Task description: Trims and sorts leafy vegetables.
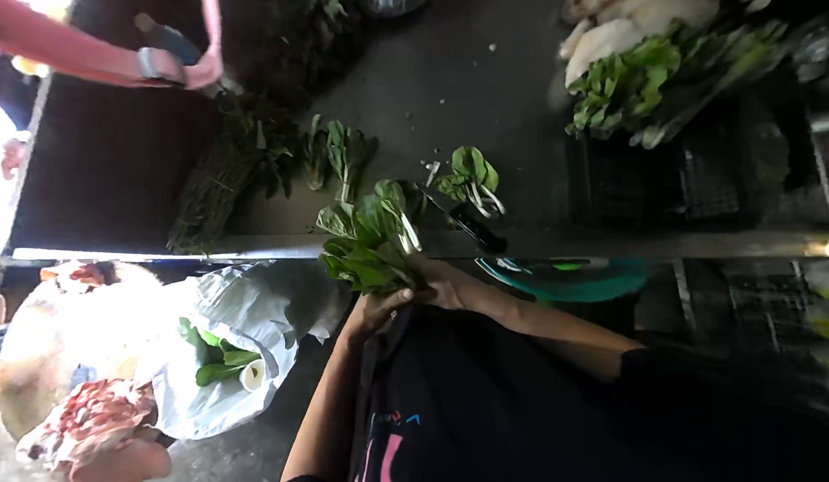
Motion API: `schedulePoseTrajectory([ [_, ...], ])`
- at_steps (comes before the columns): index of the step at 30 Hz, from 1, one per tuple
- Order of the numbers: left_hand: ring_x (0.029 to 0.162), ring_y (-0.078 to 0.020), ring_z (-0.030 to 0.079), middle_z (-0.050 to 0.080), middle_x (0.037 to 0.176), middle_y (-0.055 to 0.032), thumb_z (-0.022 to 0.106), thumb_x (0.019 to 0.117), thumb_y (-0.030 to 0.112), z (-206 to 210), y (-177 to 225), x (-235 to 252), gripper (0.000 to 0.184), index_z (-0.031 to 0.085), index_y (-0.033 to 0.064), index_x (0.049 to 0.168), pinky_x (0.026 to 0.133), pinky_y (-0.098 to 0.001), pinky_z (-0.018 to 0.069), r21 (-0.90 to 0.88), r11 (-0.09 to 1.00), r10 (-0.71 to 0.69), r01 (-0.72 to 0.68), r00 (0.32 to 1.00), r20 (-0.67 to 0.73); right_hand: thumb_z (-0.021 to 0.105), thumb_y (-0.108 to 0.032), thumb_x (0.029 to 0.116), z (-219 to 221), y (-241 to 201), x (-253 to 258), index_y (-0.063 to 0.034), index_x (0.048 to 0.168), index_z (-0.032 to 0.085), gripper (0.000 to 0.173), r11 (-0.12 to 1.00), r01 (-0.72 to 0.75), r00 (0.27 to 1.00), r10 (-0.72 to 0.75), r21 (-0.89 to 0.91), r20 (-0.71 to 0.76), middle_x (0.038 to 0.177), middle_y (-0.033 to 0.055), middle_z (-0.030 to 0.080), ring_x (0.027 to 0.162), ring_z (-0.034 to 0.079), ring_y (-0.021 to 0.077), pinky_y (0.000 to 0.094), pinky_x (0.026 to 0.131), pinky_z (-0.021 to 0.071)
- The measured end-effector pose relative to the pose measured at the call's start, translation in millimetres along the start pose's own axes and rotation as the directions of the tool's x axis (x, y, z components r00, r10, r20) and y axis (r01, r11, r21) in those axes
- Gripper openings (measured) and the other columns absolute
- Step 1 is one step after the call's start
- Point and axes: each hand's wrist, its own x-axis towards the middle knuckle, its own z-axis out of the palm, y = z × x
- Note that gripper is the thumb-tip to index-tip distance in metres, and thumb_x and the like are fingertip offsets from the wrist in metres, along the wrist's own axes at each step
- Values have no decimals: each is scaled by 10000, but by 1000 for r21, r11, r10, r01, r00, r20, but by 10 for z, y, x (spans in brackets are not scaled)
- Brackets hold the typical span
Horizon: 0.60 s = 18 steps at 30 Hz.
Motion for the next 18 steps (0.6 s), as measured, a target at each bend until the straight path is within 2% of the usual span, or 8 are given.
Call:
schedulePoseTrajectory([
  [2,1026,-182,707,750,1082,-48,764,882,496,-30,283,-135,475,738,124,1175,955,-451,569,544,831,-132,116,991,-10,696,-369,970,-77,-23,-50,-82,1432,540,567,988,-142,989,143,-59,27,1318,179,636,1227,617,300,531,1073,476],
  [4,1104,-292,694,741,1146,-102,752,889,498,54,605,-308,483,736,137,1209,979,-570,536,754,636,-127,163,986,-106,667,-383,994,-196,-30,-82,-57,1384,567,518,968,-232,971,236,-97,32,1251,207,651,1170,636,345,571,1030,487],
  [6,1012,-253,724,758,1067,-69,750,900,421,186,751,-404,385,753,118,1136,904,-497,585,809,587,208,-40,973,-103,667,-375,989,-292,-2,-133,-8,1252,629,453,963,-254,967,255,-88,4,1096,216,672,1031,658,352,571,934,515],
  [8,1096,-256,697,739,1158,-68,763,880,296,336,836,-247,350,741,130,1187,959,-463,564,842,456,461,-287,886,53,694,-362,974,-358,16,-158,-4,1210,636,432,961,-269,963,270,-68,-3,1056,199,672,997,657,327,551,915,519],
  [10,1377,-302,526,592,1451,-99,797,838,240,416,847,35,620,607,188,1426,1150,-564,388,865,293,393,-407,876,279,749,-307,935,-389,77,-157,7,1206,657,425,973,-227,973,228,-37,23,1080,198,693,1021,672,311,541,939,523],
  [12,1526,-321,316,406,1618,-105,853,809,275,412,820,286,903,396,260,1589,1214,-679,169,890,185,223,-417,900,375,749,-309,945,-479,5,-165,25,1199,664,428,966,-244,959,254,-85,129,1096,202,686,1026,655,296,523,960,504],
  [15,1496,-287,384,557,1506,-48,808,854,299,330,873,466,966,245,338,1638,1233,-684,56,916,94,159,-391,914,374,686,-482,961,-615,-223,-186,-41,1102,681,463,925,-379,906,379,-36,189,890,77,678,772,636,161,405,773,534],
  [18,1228,-262,649,741,1169,-74,707,901,213,226,881,550,830,309,303,1624,1250,-586,181,934,113,143,-340,935,323,644,-392,1013,-635,-179,-203,-21,1206,637,418,862,-341,936,277,374,216,887,54,675,723,652,105,302,717,572],
])
